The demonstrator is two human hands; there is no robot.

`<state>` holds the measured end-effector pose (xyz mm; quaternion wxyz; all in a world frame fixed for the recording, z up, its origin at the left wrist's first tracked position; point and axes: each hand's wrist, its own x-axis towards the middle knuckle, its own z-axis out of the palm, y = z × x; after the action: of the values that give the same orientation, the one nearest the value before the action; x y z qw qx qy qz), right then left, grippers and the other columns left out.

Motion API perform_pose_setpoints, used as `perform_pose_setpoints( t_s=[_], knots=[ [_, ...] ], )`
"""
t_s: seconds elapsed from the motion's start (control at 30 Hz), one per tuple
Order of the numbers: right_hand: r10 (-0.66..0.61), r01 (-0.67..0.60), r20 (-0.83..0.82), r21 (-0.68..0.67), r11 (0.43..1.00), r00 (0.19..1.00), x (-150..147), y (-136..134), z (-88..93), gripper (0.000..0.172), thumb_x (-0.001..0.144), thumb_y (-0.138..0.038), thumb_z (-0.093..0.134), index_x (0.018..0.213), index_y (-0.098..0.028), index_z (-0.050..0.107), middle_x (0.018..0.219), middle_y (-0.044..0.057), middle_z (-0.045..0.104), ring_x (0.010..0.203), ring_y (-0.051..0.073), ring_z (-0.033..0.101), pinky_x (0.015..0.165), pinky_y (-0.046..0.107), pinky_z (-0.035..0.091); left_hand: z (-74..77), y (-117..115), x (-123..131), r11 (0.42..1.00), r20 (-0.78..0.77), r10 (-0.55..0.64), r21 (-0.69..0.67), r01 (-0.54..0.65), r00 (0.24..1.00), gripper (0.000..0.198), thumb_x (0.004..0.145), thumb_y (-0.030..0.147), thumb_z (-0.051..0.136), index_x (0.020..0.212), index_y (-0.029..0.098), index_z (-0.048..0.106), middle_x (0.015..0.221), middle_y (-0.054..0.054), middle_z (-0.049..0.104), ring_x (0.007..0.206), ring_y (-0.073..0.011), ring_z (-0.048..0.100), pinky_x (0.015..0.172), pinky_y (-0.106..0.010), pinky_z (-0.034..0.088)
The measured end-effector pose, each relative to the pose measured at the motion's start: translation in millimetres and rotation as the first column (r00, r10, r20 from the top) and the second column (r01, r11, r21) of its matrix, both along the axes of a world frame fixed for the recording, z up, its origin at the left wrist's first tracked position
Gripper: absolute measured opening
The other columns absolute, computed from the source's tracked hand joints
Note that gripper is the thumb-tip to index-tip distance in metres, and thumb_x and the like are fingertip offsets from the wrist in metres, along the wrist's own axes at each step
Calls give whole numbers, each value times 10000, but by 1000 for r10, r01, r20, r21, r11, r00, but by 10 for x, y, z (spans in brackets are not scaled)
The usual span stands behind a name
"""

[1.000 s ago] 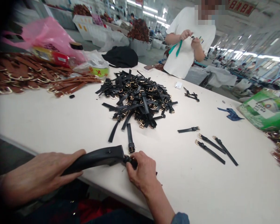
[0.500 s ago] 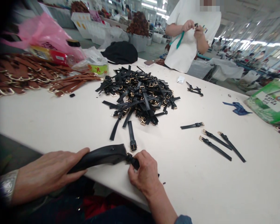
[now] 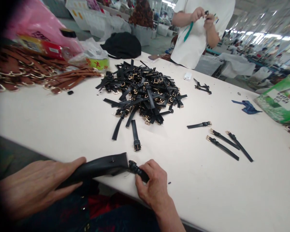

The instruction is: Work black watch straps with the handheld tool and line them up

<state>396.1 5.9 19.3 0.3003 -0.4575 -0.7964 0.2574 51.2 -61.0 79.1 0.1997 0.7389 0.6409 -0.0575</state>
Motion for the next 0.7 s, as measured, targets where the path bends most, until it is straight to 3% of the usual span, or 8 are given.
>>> perform_pose_setpoints(
  t_s=[0.1, 0.23, 0.5, 0.7],
  knots=[
    [-2, 2, 2, 8, 1000, 1000, -6, 16, -3, 110, 870, -208, 663, 885, -241, 767, 861, 49, 738, 760, 207, 724, 710, 297, 538, 131, 190, 140, 995, -7, -38, -93, 37, 999, 513, 1053, 567, 405, 1359, 281, 700, 995, -126, 886, 936, -376, 845, 810, -468, 572],
    [-14, 12, 27, 48, 999, 1000, -8, 2, 0, 123, 879, -223, 664, 900, -237, 785, 874, 61, 750, 780, 221, 740, 708, 305, 549, 261, 344, 329, 997, -26, -27, -77, 25, 999, 471, 1023, 560, 396, 1216, 252, 694, 939, -153, 868, 902, -405, 843, 781, -477, 567],
    [-80, 80, 9, 52, 995, 997, -93, -86, -23, 210, 930, -251, 711, 1075, -250, 864, 1011, 81, 799, 871, 235, 769, 777, 333, 597, 247, 321, 271, 999, 24, 15, -44, -13, 1000, 461, 964, 569, 463, 1193, 252, 707, 871, -142, 849, 852, -385, 826, 772, -468, 570],
    [-156, 156, -10, 141, 978, 988, -207, -140, -83, 171, 978, -193, 706, 1011, -239, 867, 1010, 99, 782, 865, 250, 731, 776, 378, 570, 276, 343, 249, 993, -5, 0, -116, 0, 1000, 445, 979, 560, 427, 1169, 248, 680, 885, -155, 841, 875, -418, 829, 786, -510, 576]
  ],
)
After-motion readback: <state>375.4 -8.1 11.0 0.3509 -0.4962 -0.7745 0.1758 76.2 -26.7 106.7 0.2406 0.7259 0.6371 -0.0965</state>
